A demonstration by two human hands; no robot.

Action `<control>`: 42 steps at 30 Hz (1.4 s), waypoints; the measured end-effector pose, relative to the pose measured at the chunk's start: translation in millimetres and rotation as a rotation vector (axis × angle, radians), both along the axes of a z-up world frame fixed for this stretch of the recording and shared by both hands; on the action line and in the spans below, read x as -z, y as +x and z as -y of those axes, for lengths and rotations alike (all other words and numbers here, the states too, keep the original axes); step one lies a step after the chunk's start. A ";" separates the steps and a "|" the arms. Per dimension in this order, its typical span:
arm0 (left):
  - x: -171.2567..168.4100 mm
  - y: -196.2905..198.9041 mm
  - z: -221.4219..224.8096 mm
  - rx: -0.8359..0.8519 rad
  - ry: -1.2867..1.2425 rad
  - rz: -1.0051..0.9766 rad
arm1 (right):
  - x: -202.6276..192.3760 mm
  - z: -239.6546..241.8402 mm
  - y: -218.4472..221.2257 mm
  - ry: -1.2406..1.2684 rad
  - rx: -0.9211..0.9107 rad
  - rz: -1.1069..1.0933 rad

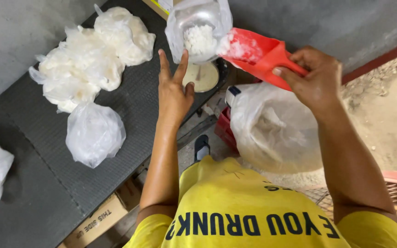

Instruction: Scooping white powder from a large sack into smaller plastic bags.

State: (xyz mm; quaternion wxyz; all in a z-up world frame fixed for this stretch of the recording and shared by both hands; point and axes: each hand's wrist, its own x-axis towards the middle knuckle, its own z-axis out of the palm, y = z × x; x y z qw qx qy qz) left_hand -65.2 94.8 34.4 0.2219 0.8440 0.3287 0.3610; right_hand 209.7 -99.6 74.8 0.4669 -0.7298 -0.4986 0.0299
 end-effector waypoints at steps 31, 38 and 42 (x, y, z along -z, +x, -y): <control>37.4 13.2 -78.6 0.310 -0.386 -0.050 | -59.8 -177.8 -16.8 -0.447 -0.208 1.192; 30.1 14.7 -73.5 0.308 -0.406 -0.091 | -56.5 -166.4 -11.6 -0.459 -0.169 1.225; 38.3 17.5 -76.2 0.311 -0.402 -0.064 | -52.3 -156.8 -9.9 -0.362 -0.137 1.146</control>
